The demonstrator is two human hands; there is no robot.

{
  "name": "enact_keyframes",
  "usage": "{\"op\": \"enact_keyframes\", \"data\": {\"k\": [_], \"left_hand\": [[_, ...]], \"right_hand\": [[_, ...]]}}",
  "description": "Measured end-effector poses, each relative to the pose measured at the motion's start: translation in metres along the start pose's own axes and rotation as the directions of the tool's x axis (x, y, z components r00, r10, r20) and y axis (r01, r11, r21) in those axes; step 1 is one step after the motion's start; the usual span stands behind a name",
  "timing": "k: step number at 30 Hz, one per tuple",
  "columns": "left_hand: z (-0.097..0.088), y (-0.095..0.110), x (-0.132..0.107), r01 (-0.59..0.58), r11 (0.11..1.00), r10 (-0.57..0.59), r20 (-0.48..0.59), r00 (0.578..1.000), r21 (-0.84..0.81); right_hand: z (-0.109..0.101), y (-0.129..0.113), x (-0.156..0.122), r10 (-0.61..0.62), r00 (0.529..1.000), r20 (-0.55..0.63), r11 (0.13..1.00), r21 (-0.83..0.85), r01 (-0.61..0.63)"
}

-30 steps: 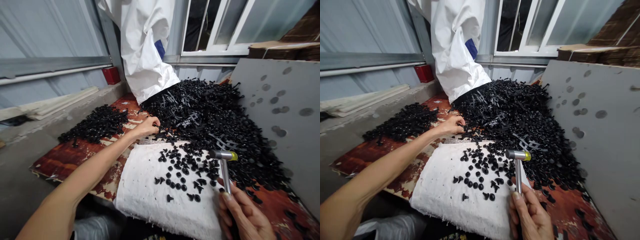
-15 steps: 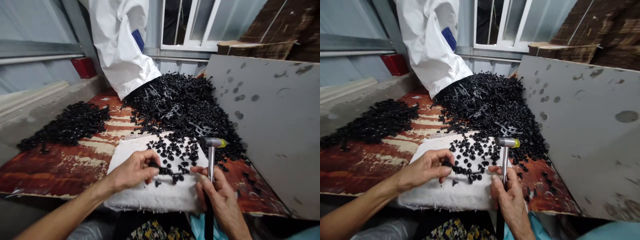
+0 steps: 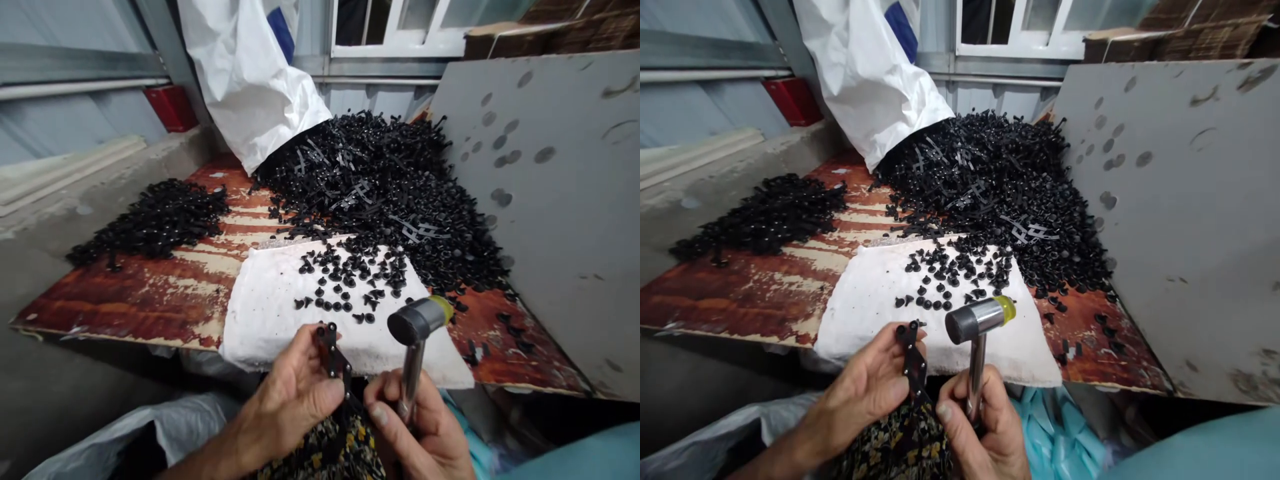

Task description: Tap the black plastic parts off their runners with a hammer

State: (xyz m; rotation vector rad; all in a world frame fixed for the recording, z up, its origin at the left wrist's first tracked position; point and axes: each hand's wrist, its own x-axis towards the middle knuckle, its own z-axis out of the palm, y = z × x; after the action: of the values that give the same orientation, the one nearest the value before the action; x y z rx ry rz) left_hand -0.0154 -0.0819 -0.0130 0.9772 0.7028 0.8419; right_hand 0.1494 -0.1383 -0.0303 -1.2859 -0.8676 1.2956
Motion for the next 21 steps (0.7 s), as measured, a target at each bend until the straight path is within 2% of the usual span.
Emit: {"op": "enact_keyframes", "data": {"k": [4,10,13,17,19,21], "left_hand": [[0.006,-0.024,-0.014,0.097,0.993,-0.097,-0.001,0.995,0.062],[-0.002,-0.023,-0.014,0.193,0.976,-0.194,0.003,0.981,0.102],[-0.008,-0.015,-0.012,0.202,0.970,-0.197,-0.052,0.979,0.138],[-0.030,0.010,-0.006,0.208,0.927,-0.167,-0.153,0.974,0.313],[-0.046,0.025,-0.001,0.195,0.881,-0.119,-0.198,0.973,0.430],[-0.058,0.038,0.005,0.157,0.835,-0.061,-0.194,0.979,0.527]], "right_hand": [[0.004,0.012,-0.003,-0.047,0.998,0.048,0.997,-0.050,0.050],[0.006,0.015,-0.003,-0.087,0.988,0.130,0.980,-0.166,0.108],[0.006,0.012,-0.004,-0.026,0.988,0.151,0.985,-0.164,0.051],[0.001,0.008,-0.007,0.107,0.991,0.078,0.970,-0.229,-0.086],[-0.003,0.009,-0.007,0.074,0.997,0.025,0.962,-0.267,-0.065],[-0.008,0.013,-0.005,0.002,1.000,-0.003,0.951,-0.309,-0.003]]}}
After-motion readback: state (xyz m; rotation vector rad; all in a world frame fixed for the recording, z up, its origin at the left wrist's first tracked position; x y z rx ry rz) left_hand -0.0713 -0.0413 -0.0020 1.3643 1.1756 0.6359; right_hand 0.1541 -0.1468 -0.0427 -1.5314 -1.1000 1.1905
